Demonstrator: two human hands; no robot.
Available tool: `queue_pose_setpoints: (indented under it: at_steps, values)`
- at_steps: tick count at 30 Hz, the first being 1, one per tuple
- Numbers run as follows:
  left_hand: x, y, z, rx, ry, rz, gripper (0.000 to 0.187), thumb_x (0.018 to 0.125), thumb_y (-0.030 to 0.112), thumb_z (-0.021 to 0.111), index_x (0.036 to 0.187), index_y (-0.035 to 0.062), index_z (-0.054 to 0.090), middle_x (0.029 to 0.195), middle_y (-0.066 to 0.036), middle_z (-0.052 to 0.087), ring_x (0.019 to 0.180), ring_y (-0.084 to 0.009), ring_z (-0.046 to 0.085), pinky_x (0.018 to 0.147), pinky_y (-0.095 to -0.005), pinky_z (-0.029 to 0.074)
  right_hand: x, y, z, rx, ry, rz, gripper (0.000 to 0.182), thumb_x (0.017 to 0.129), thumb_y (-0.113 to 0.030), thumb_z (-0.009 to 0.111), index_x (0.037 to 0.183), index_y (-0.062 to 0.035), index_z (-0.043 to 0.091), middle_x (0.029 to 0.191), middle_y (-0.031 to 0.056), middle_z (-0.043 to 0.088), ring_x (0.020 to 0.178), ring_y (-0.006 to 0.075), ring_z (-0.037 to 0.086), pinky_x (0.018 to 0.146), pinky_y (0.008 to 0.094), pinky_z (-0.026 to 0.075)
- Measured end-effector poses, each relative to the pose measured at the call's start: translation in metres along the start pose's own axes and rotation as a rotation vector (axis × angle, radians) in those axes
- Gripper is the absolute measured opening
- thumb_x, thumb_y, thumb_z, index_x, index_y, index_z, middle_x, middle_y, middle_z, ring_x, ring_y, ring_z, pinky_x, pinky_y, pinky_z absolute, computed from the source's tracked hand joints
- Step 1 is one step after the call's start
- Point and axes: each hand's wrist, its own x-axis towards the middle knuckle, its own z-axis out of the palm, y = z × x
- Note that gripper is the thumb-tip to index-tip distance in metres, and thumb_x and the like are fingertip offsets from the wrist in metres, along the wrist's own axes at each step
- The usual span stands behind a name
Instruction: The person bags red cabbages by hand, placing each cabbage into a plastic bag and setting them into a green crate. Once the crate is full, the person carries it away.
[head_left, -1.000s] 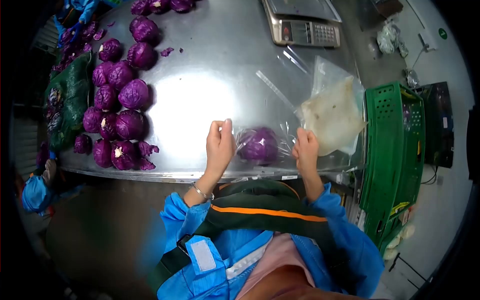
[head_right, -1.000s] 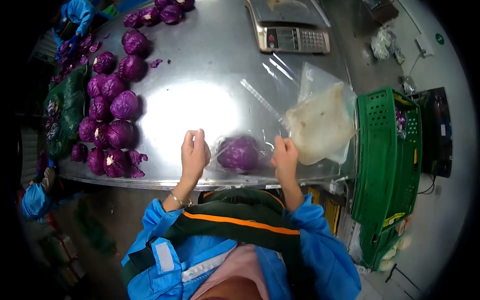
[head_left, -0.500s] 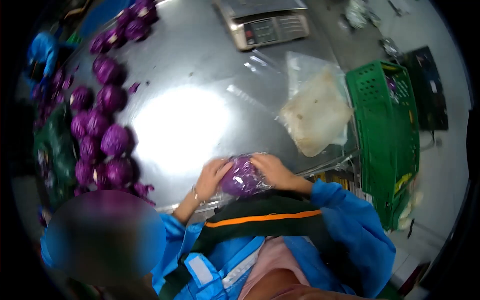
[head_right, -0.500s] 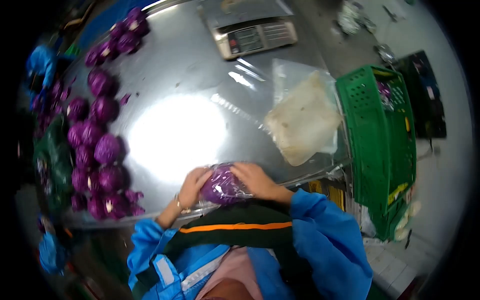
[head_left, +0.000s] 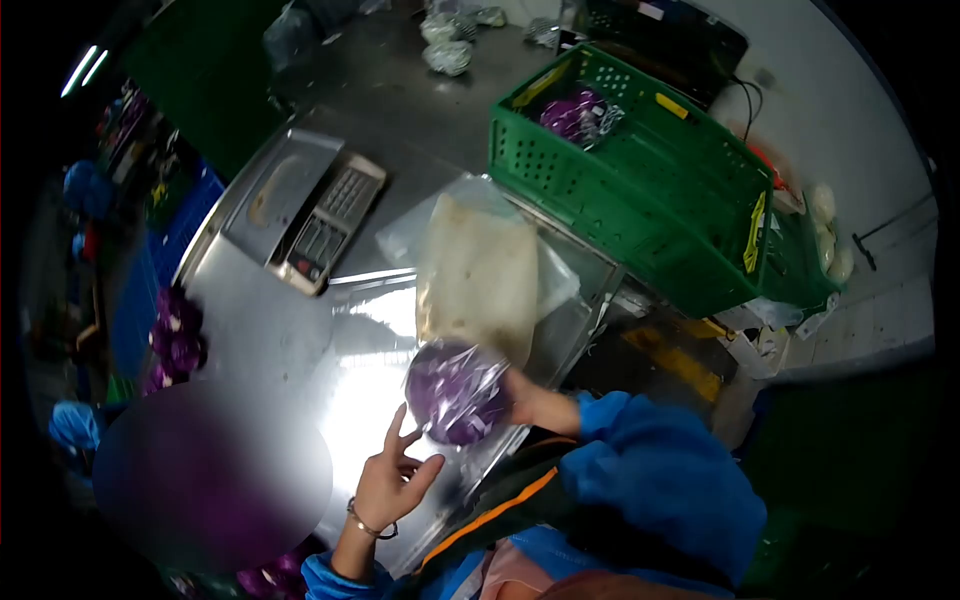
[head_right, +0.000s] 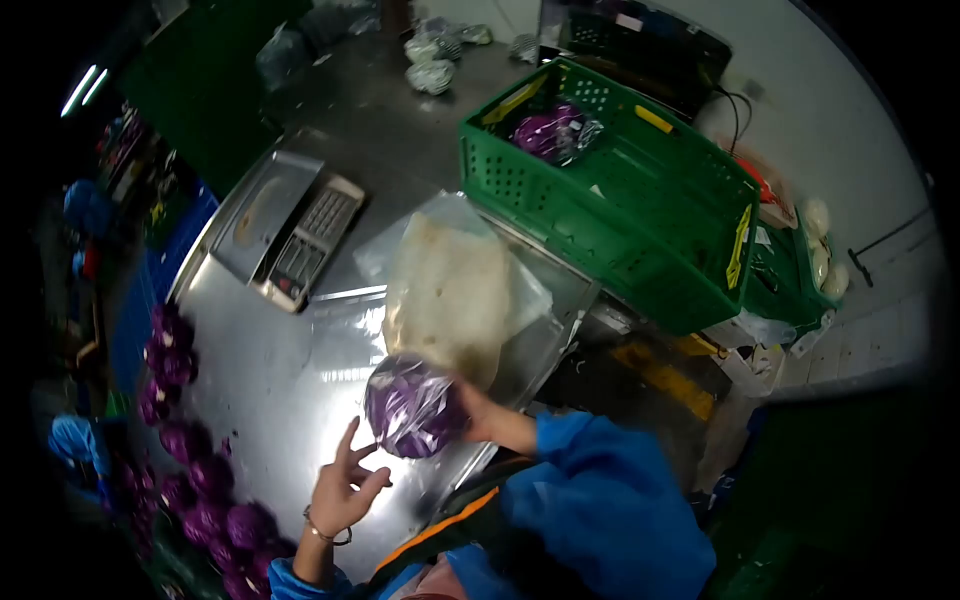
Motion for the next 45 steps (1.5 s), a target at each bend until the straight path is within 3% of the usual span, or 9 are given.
queue_pose_setpoints:
  at_steps: [3,11,15,19,30,32,37,41,45]
  values:
    - [0.06,0.024,-0.01,-0.565,0.058,0.209,0.053,0.088,0.003,0.052,0.136,0.0037,0.031,0.108,-0.015,0.061,0.089,-0.0213,0.064,0.068,-0.0277,0.053,-0.044,-0.109,0.033,-0.024,-0.038,-0.344,0.061,0.085,-0.055,0.044,0.126,-0.0097,0.049,0.126,0.012,0.051,0.113,0.0304,0.051,0.099,0.0505,0.037]
    - [0.241,-0.081,0.053,0.421,0.508,0.215,0.08,0.072,0.017,0.069,0.135,-0.0046,0.025,0.135,-0.027,0.03,0.123,-0.0421,0.031,0.103,-0.0441,0.026,-0.108,-0.398,0.091,-0.364,0.184,-0.787,0.07,0.079,-0.065,0.045,0.126,-0.0124,0.047,0.129,0.0134,0.048,0.115,0.0341,0.048,0.091,0.0551,0.042]
    - [0.262,-0.072,0.044,0.144,0.214,-0.372,0.059,0.073,0.013,0.067,0.127,0.0044,0.044,0.103,-0.023,0.057,0.091,-0.0333,0.057,0.072,-0.0389,0.048,-0.07,-0.429,0.059,-0.365,0.376,-0.6,0.075,0.076,-0.067,0.046,0.132,-0.0165,0.041,0.131,0.0131,0.045,0.117,0.0338,0.046,0.094,0.0544,0.039]
    - [0.239,-0.043,0.025,0.794,0.712,0.435,0.058,0.071,0.013,0.071,0.122,0.0002,0.048,0.095,-0.015,0.056,0.084,-0.0299,0.053,0.072,-0.0385,0.046,0.005,-0.43,0.006,-0.311,0.63,-0.459,0.068,0.078,-0.059,0.054,0.126,-0.0103,0.048,0.12,0.01,0.055,0.104,0.0275,0.054,0.091,0.0464,0.043]
    - [0.111,-0.083,0.077,-0.07,0.541,-0.226,0.033,0.087,0.017,0.053,0.116,0.004,0.052,0.079,-0.013,0.065,0.069,-0.0242,0.065,0.065,-0.0337,0.052,0.044,-0.506,-0.011,-2.659,1.101,-0.058,0.061,0.08,-0.056,0.05,0.111,-0.0036,0.06,0.107,0.0212,0.061,0.1,0.0377,0.058,0.081,0.0444,0.046]
    - [0.062,-0.088,0.083,-0.182,0.463,-0.283,0.043,0.086,0.022,0.056,0.123,0.0014,0.048,0.098,-0.018,0.064,0.085,-0.026,0.065,0.075,-0.0351,0.052,0.043,-0.458,0.055,-2.649,0.6,-0.709,0.032,0.087,-0.026,0.056,0.109,-0.0027,0.058,0.102,0.0159,0.063,0.093,0.0313,0.06,0.077,0.0386,0.047]
    - [-0.032,-0.21,0.061,0.358,0.845,-0.197,0.072,0.074,0.037,0.068,0.128,-0.0016,0.04,0.125,-0.024,0.047,0.114,-0.0385,0.045,0.096,-0.0437,0.037,0.069,-0.259,0.073,-2.04,0.081,-0.875,0.028,0.088,-0.017,0.056,0.113,-0.0039,0.056,0.105,0.0082,0.061,0.094,0.0168,0.057,0.082,0.0289,0.046]
    - [-0.082,-0.341,-0.04,0.285,1.169,-0.908,0.089,0.066,0.031,0.074,0.134,-0.0023,0.026,0.128,-0.026,0.037,0.115,-0.0389,0.04,0.092,-0.0418,0.041,0.107,-0.005,-0.003,-2.769,-0.481,-0.016,0.075,0.07,-0.045,0.069,0.128,-0.0047,0.044,0.132,0.0216,0.04,0.121,0.041,0.037,0.1,0.0497,0.03]
    - [-0.133,-0.369,-0.172,0.371,1.486,-0.877,0.112,0.059,0.028,0.081,0.142,0.0128,0.007,0.142,-0.024,0.016,0.13,-0.0418,0.017,0.104,-0.0493,0.022,0.113,0.102,-0.015,-2.827,-0.641,-0.072,0.076,0.073,-0.053,0.062,0.132,-0.0103,0.04,0.139,0.0158,0.035,0.127,0.0426,0.028,0.101,0.0577,0.019]
